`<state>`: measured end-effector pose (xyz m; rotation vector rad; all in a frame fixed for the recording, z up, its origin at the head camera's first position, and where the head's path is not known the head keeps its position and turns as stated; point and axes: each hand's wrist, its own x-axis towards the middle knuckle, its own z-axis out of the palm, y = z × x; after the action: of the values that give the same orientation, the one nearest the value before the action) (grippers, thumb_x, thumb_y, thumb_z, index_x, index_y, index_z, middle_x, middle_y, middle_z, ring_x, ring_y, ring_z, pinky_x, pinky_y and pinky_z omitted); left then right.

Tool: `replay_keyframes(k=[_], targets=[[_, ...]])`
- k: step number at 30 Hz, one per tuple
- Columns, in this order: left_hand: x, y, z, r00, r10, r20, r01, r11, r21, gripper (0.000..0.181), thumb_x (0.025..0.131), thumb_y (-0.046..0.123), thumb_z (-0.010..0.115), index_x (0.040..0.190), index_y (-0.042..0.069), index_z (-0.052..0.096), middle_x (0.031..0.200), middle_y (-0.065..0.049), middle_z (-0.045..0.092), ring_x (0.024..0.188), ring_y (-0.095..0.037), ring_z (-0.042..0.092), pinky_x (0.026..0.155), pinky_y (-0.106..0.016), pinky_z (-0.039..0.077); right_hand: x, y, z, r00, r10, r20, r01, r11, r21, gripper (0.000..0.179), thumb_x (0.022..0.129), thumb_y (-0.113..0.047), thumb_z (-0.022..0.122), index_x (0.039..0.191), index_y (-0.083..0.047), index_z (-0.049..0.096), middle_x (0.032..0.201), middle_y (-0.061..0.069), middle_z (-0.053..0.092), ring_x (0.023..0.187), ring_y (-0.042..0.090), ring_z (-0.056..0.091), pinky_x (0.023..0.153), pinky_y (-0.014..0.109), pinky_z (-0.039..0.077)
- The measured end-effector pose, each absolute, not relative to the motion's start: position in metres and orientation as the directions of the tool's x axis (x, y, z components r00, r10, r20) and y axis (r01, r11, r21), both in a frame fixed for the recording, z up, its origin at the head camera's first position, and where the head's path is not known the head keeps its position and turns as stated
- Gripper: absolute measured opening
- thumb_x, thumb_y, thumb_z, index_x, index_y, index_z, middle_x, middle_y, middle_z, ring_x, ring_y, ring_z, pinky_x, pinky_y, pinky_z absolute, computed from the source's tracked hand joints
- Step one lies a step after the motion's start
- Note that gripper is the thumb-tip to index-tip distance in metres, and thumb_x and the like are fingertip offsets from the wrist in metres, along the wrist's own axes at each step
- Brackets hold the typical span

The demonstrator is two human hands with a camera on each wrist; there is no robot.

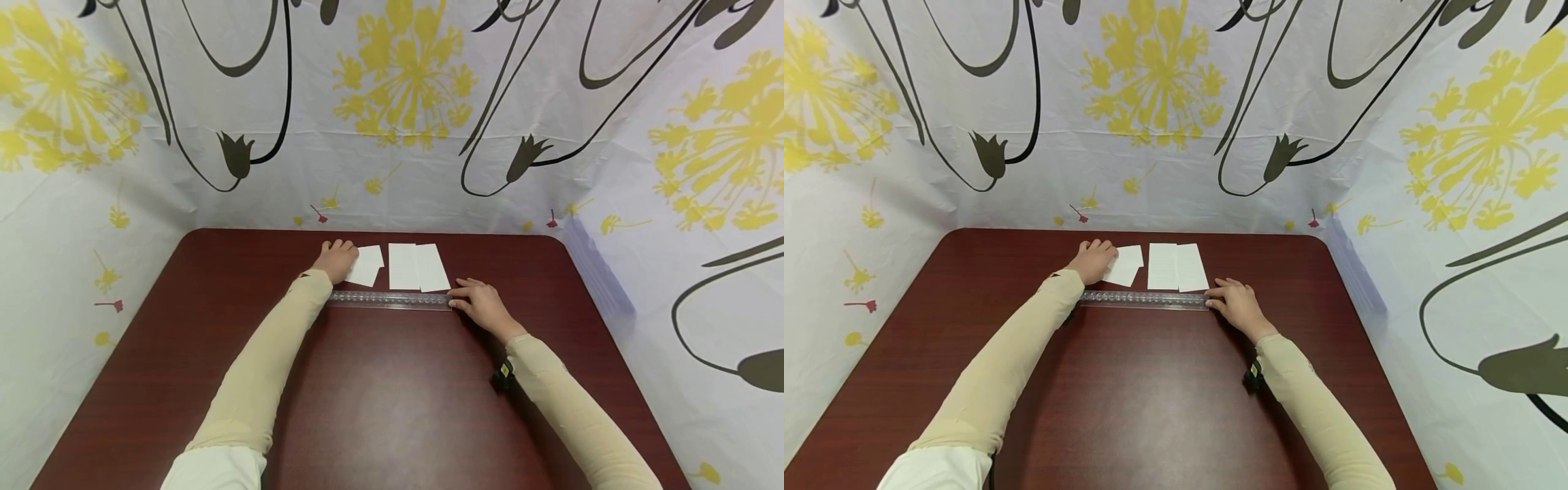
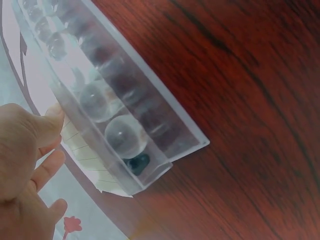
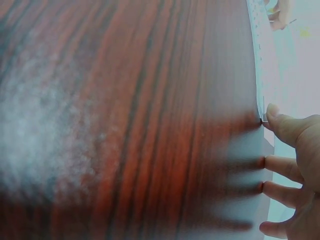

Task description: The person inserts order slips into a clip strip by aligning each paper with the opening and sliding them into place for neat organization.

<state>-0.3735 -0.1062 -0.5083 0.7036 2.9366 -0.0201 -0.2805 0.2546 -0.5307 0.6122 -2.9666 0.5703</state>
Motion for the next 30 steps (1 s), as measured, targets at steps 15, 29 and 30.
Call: replay_keyframes(k=[15,29,30], targets=[[-0.3770,-0.1055,-0.5095,-0.885,0.446,-0.132,0.446,0.894,0.032,0.035,0.096,0.011,0.063,0.130,0.010,0.054,0.137,-0.012,0.049,0.130,-0.034,0.041,0.115,-0.057,0.029,-0.2804,0.2543,-0.5284,-0.919,-0.376,0.118,-0.393,0.851,-0.348,0.032,0.093,-0.028,0.068,0.121,-0.013,0.072,0.144,0.021,0.055,0.138,0.044,0.046,0.111,0.064,0.037],[-0.3782,-0.1063,-0.5110,-0.885,0.445,-0.136,0.445,0.895,0.037,0.034,0.096,0.013,0.063,0.129,0.009,0.054,0.136,-0.012,0.049,0.129,-0.034,0.041,0.114,-0.057,0.030,-0.2809,0.2545,-0.5299,-0.920,-0.374,0.117,-0.391,0.853,-0.346,0.031,0.093,-0.027,0.068,0.121,-0.013,0.072,0.144,0.022,0.055,0.138,0.045,0.045,0.111,0.065,0.037],[-0.3783,-0.1064,-0.5111,-0.885,0.446,-0.136,0.446,0.895,0.036,0.034,0.096,0.014,0.063,0.129,0.010,0.054,0.136,-0.012,0.049,0.128,-0.034,0.041,0.114,-0.057,0.030,-0.2810,0.2547,-0.5302,-0.920,-0.374,0.117,-0.391,0.853,-0.346,0.031,0.093,-0.026,0.068,0.121,-0.013,0.072,0.144,0.022,0.055,0.138,0.045,0.045,0.111,0.064,0.037]])
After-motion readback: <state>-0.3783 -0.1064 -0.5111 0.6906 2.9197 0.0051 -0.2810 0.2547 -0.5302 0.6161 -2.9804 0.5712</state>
